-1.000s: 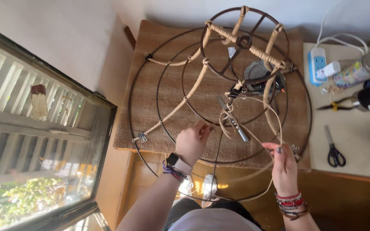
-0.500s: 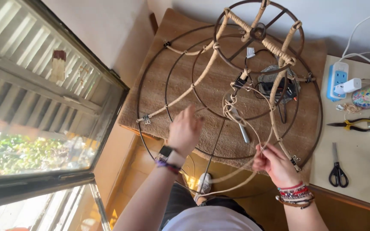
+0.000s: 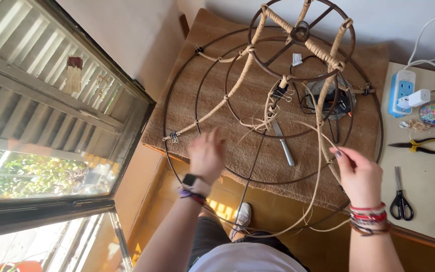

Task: Wrapping a metal lampshade frame with cord to create a decorative pattern

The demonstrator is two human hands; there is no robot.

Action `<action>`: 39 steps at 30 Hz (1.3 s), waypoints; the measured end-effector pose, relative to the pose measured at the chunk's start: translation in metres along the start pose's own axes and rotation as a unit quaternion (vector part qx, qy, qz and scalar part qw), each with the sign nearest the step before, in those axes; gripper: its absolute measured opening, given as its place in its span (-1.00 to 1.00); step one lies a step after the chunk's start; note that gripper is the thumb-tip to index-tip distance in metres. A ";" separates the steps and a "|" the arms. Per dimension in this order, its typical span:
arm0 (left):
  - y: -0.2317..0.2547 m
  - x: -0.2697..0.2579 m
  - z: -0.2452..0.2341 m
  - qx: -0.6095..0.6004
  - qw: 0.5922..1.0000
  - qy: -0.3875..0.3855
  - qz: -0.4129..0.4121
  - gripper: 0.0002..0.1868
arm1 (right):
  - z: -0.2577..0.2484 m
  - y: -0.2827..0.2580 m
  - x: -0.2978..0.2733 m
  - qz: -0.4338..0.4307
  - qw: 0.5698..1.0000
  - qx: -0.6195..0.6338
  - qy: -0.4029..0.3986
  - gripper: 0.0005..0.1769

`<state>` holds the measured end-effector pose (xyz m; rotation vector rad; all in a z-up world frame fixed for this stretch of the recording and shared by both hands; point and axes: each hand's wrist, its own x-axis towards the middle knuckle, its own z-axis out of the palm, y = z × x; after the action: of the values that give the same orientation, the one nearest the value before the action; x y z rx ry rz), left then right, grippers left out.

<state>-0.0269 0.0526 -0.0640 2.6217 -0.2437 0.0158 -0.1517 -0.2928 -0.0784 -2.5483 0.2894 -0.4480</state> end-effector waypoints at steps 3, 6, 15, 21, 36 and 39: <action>0.030 0.010 0.032 -0.224 0.958 -0.177 -0.025 -0.64 | 0.011 -0.024 0.027 -0.031 0.999 -0.022 0.008 -0.77; -0.007 -0.005 0.071 -0.220 0.966 -0.125 -0.046 -0.62 | 0.027 -0.017 0.035 -0.085 0.989 -0.082 0.089 -0.66; 0.010 -0.003 0.042 -0.809 0.487 -0.240 -0.225 -0.58 | 0.027 -0.095 0.014 -0.127 0.985 -0.059 0.103 -0.64; -0.018 -0.011 0.050 -0.804 0.448 -0.196 -0.338 -0.32 | 0.063 -0.123 0.007 0.087 0.942 0.259 -0.195 -0.74; -0.023 -0.022 0.021 -0.730 0.470 -0.485 -0.108 -0.53 | 0.085 -0.120 -0.041 -0.110 0.834 0.009 -0.540 -0.57; -0.041 -0.024 0.026 -0.824 0.422 -0.354 -0.134 -0.75 | 0.066 -0.108 -0.034 -0.021 0.757 -0.153 -0.635 -0.51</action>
<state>-0.0444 0.0794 -0.1076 0.4468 -0.0057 -0.9325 -0.1459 -0.1621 -0.0821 -2.5184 -0.2408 1.4142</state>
